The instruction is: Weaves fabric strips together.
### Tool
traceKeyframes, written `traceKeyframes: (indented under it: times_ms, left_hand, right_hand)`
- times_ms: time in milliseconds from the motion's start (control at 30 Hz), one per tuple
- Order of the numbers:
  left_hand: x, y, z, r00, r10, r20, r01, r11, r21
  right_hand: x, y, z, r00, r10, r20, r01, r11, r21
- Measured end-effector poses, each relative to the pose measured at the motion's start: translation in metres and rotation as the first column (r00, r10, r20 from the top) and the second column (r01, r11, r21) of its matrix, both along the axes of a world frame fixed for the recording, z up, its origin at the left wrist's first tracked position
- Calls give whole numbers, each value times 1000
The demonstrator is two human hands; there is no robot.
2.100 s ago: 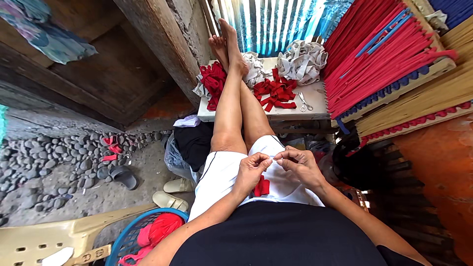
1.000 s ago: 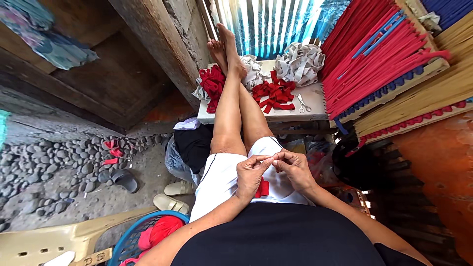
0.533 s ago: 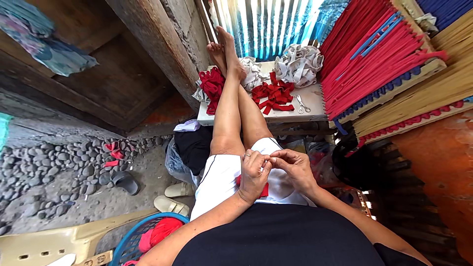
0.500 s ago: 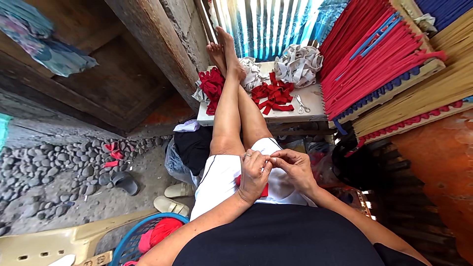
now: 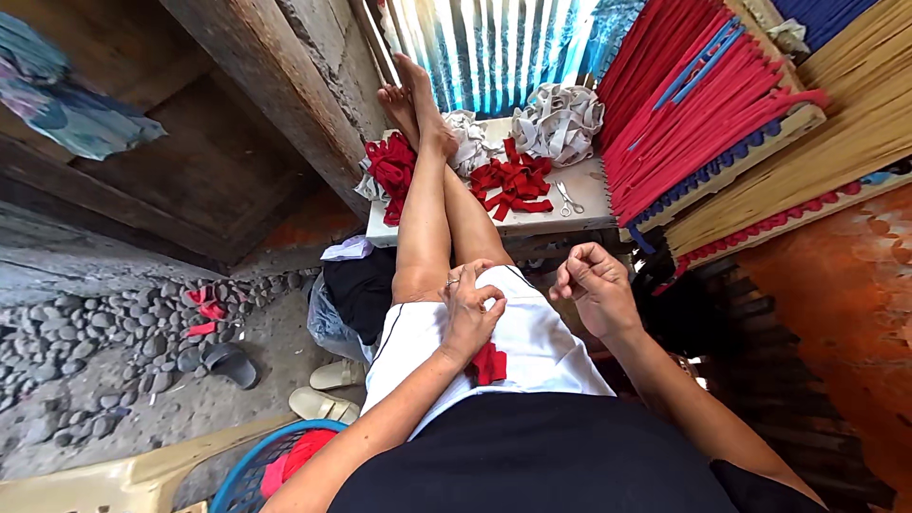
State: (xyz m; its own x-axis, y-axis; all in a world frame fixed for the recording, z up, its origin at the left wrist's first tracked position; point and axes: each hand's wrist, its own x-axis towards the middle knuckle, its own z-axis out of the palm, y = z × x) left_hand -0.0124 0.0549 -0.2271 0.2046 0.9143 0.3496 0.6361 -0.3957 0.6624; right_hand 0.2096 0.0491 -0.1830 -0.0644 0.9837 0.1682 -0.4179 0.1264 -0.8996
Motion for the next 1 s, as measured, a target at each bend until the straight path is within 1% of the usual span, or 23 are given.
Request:
traceKeyframes:
  times_ms: [167, 267, 367, 467, 500, 567, 600, 633, 700, 767, 800, 867, 933, 1000]
  left_hand:
    - [-1, 11, 2, 999, -33, -41, 33, 999, -20]
    - [0, 12, 1, 994, -100, -39, 98, 994, -54]
    - [0, 10, -3, 984, -176, -12, 174, 981, -91]
    - [3, 6, -5, 979, -203, 19, 203, 969, -142]
    - [3, 6, -6, 977, -212, 21, 212, 965, -152]
    - [2, 3, -6, 971, -238, 28, 239, 955, -177]
    - [1, 2, -5, 970, -241, 26, 242, 953, -182]
    - [-1, 2, -4, 971, -236, 25, 237, 955, -179]
    - [-8, 1, -1, 978, -209, 25, 210, 960, -186]
    - [-18, -1, 2, 984, -173, 48, 179, 959, -218]
    - [-24, -3, 4, 985, -159, 62, 169, 958, -231]
    - [-38, -10, 5, 980, -180, 86, 197, 945, -261]
    - [-54, -19, 5, 957, -282, 62, 287, 911, -295]
    - [-65, -31, 4, 917, -399, -1, 375, 861, -343]
  right_hand:
    - [10, 1, -5, 998, -14, 65, 12, 1000, 20]
    - [15, 4, -7, 994, -33, 101, 33, 999, 5]
    - [24, 9, -8, 992, -89, 94, 100, 988, -121]
    - [30, 12, -11, 985, -159, 68, 171, 955, -241]
    - [30, 11, -14, 982, -170, 85, 186, 951, -246]
    - [30, 6, -23, 967, -148, 209, 184, 969, -165]
    - [29, 3, -27, 941, -125, 314, 164, 981, -101]
    - [28, 1, -30, 895, -97, 436, 129, 991, -45]
    - [24, -2, -35, 738, -36, 674, 27, 999, 25]
    - [19, -7, -40, 554, 0, 832, -68, 997, 46]
    - [17, -9, -43, 487, 0, 873, -88, 995, 49]
    - [14, -14, -47, 408, 15, 913, -100, 995, 29]
    - [14, -17, -45, 378, 23, 926, -95, 995, 14]
    - [18, -21, -39, 366, 39, 930, -90, 996, -7]
